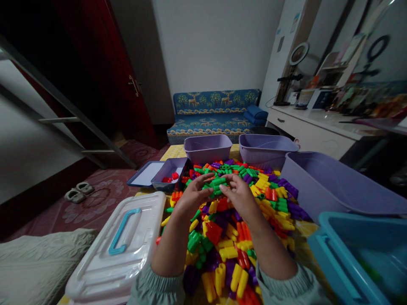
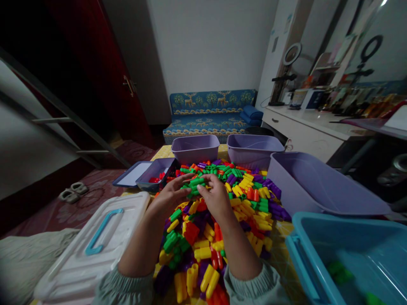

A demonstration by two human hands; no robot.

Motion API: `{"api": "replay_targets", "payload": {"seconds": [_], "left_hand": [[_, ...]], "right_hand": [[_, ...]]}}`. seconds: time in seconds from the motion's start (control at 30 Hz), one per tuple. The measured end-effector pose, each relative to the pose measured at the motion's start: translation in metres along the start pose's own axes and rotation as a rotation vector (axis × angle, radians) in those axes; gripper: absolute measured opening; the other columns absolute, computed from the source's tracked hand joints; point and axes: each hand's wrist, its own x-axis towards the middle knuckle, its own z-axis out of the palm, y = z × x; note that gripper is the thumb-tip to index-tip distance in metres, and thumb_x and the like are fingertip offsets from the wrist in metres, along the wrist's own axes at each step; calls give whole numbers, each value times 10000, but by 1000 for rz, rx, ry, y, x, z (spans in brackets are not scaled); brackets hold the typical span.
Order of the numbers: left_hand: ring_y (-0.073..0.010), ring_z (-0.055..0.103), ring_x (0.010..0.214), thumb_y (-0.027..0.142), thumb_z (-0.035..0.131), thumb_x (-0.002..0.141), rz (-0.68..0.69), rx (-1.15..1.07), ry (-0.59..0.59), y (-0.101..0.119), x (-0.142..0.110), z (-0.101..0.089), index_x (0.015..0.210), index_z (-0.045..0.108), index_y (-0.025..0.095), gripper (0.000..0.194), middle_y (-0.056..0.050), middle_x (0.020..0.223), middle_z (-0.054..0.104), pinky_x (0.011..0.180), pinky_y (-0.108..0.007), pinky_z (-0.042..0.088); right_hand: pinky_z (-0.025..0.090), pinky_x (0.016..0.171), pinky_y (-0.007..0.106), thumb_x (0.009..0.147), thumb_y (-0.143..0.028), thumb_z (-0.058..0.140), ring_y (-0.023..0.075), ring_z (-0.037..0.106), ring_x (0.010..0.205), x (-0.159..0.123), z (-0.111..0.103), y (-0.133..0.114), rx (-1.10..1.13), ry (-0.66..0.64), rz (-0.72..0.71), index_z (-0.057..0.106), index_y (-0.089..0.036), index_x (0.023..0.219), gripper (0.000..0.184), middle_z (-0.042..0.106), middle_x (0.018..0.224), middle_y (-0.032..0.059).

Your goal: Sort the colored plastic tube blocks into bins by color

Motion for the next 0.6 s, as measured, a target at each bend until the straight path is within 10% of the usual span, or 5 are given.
{"api": "replay_targets", "payload": {"seconds": [0.3,0.6], "left_hand": [[-197,648,873,192,714,646,31,-35,91,1,3,-2,1158,608,144,526,-122,1131,642,721,-294,528],[-227,638,996,47,532,590,13,-23,-15,3,-2,13,1231,582,185,657,-98,1253,611,718,-243,514]], "right_hand": [[502,554,270,732,-366,652,187,672,637,-3,3,-2,-53,8,35,530,-207,894,258,658,737,-2],[538,752,299,722,-292,676,170,659,855,-5,7,-2,-116,-46,-67,507,-217,1211,523,648,1095,66]]}}
